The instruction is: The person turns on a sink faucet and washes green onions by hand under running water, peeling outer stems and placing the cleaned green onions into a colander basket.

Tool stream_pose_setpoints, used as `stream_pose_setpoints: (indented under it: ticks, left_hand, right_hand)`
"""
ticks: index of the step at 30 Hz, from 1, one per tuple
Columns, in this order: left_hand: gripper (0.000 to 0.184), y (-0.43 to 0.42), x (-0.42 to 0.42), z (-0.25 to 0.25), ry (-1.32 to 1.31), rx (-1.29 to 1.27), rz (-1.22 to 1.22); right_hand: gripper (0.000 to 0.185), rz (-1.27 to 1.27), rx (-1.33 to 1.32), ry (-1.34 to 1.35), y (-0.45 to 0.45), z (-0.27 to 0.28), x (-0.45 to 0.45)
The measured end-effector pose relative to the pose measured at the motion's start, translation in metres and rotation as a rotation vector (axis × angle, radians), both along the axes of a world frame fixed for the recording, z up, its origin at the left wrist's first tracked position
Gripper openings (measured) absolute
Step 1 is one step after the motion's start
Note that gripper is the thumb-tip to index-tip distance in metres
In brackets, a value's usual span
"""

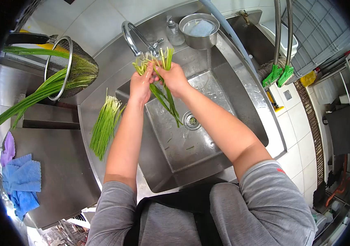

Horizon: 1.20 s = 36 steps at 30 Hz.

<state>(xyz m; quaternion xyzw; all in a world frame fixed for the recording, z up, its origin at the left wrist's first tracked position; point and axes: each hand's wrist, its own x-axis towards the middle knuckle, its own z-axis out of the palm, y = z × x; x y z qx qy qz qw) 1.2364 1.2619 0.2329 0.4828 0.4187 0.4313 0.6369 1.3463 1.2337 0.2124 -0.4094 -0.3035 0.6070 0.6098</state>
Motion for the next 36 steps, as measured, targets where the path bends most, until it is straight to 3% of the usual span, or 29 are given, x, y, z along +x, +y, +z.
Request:
stream_pose_setpoints:
  ticks: [7, 10, 13, 17, 20, 21, 24, 26, 32, 36]
  left_hand:
    - [0.019, 0.006, -0.013, -0.004, -0.008, -0.043, 0.182]
    - [0.019, 0.016, -0.019, -0.023, 0.012, 0.014, 0.032]
    - [0.025, -0.007, 0.007, 0.005, 0.0, 0.05, 0.07]
    - [0.028, 0.008, -0.002, 0.004, 0.02, -0.052, 0.138]
    - [0.035, 0.011, -0.012, -0.003, -0.243, -0.122, -0.033]
    - [0.035, 0.009, -0.011, -0.005, -0.241, -0.121, -0.033]
    - [0.031, 0.001, -0.006, -0.009, 0.135, 0.138, -0.169]
    - [0.029, 0.002, -0.005, -0.006, 0.126, 0.089, -0.099]
    - [0.025, 0.005, -0.005, 0.003, 0.005, -0.02, 0.004]
    - [0.024, 0.006, -0.005, 0.005, 0.037, 0.009, -0.011]
  right_hand:
    - [0.011, 0.051, -0.064, 0.048, -0.012, -0.006, -0.013]
    - [0.01, 0.03, -0.083, 0.06, -0.01, -0.01, -0.01]
    - [0.01, 0.011, -0.055, 0.075, -0.007, -0.02, -0.008]
    - [0.01, 0.066, -0.081, 0.097, -0.015, -0.008, -0.006]
    - [0.011, 0.057, -0.078, 0.18, -0.014, -0.006, -0.002]
    - [0.011, 0.058, -0.077, 0.182, -0.012, -0.008, -0.001]
    - [0.012, 0.072, -0.049, 0.216, -0.007, -0.009, 0.001]
    - [0.014, 0.127, -0.05, 0.074, -0.006, -0.008, -0.001]
    - [0.02, 0.196, -0.114, 0.255, -0.016, 0.005, 0.002]
    - [0.022, 0.236, -0.061, 0.15, -0.021, 0.0, 0.002]
